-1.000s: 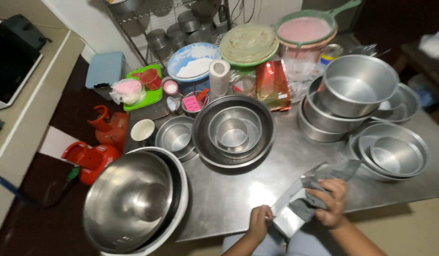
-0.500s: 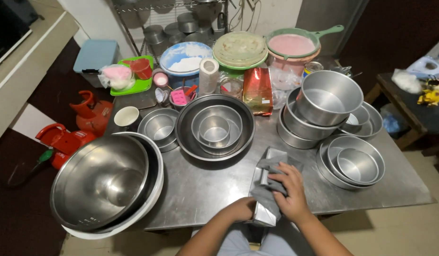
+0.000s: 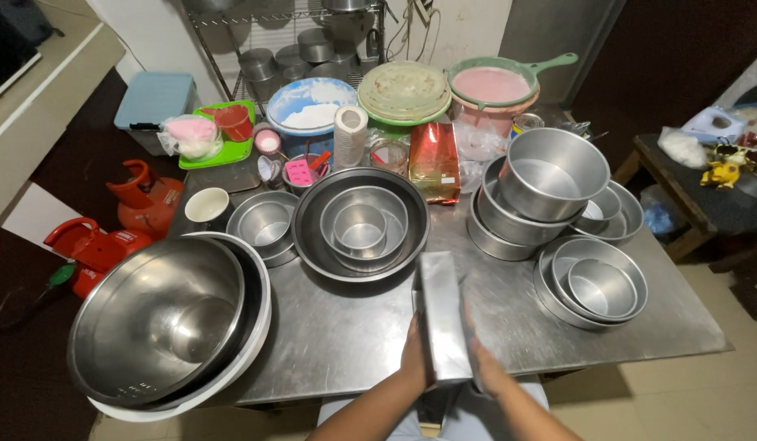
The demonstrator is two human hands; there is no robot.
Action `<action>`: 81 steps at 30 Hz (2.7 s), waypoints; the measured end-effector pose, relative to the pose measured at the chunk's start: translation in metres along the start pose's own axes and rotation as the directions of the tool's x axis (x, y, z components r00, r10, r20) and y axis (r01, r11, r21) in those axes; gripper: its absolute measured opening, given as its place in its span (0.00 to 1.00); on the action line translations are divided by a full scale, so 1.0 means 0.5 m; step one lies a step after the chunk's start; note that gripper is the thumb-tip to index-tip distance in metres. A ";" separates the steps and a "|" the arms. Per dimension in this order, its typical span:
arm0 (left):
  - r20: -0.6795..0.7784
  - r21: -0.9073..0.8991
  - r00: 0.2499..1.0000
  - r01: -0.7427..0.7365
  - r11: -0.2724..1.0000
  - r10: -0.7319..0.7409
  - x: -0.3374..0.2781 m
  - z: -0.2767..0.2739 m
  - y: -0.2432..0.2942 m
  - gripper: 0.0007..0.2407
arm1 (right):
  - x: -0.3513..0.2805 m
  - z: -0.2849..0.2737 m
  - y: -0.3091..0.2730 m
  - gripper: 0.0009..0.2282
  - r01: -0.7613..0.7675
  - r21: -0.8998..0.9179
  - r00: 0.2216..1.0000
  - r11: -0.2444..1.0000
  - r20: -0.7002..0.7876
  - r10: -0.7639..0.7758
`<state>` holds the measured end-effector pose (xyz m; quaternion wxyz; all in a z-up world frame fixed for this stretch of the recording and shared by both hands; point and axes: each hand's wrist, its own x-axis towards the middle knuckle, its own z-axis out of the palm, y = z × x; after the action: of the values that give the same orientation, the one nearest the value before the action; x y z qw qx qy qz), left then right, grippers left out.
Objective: Wiping down and cleaning metal cake pans with a cloth at a stainless steel workbench.
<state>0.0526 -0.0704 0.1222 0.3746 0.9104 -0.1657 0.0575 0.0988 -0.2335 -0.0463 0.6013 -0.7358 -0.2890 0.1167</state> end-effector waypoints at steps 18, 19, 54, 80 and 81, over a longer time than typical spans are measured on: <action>-0.007 -1.000 0.988 -0.008 0.006 0.155 -0.049 0.083 -0.112 0.23 | 0.169 0.007 -0.610 0.12 0.574 -0.404 0.814 0.713 0.182 -0.552; 0.001 -1.000 0.988 0.000 0.003 0.155 -0.056 0.084 -0.117 0.23 | 0.186 0.009 -0.606 0.11 0.616 -0.371 0.785 0.695 0.209 -0.584; 0.313 -0.901 0.917 0.369 -0.229 0.245 -0.020 0.177 -0.122 0.31 | 0.025 -0.148 -0.493 0.40 -0.290 -0.857 0.886 0.425 -0.073 0.457; 0.237 -0.941 0.950 0.277 -0.196 0.205 0.027 0.134 -0.072 0.30 | 0.072 -0.218 -0.457 0.41 -0.288 -0.743 0.914 0.604 -0.024 0.406; 0.246 -0.939 0.946 0.286 -0.190 0.211 0.022 0.132 -0.066 0.30 | 0.055 -0.240 -0.432 0.42 -0.331 -0.608 0.904 0.722 0.015 0.427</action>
<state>0.0731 -0.0976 0.0556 0.9074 0.2862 -0.1788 -0.2505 0.1216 -0.2922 0.1942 0.2806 -0.9178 -0.1994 0.1977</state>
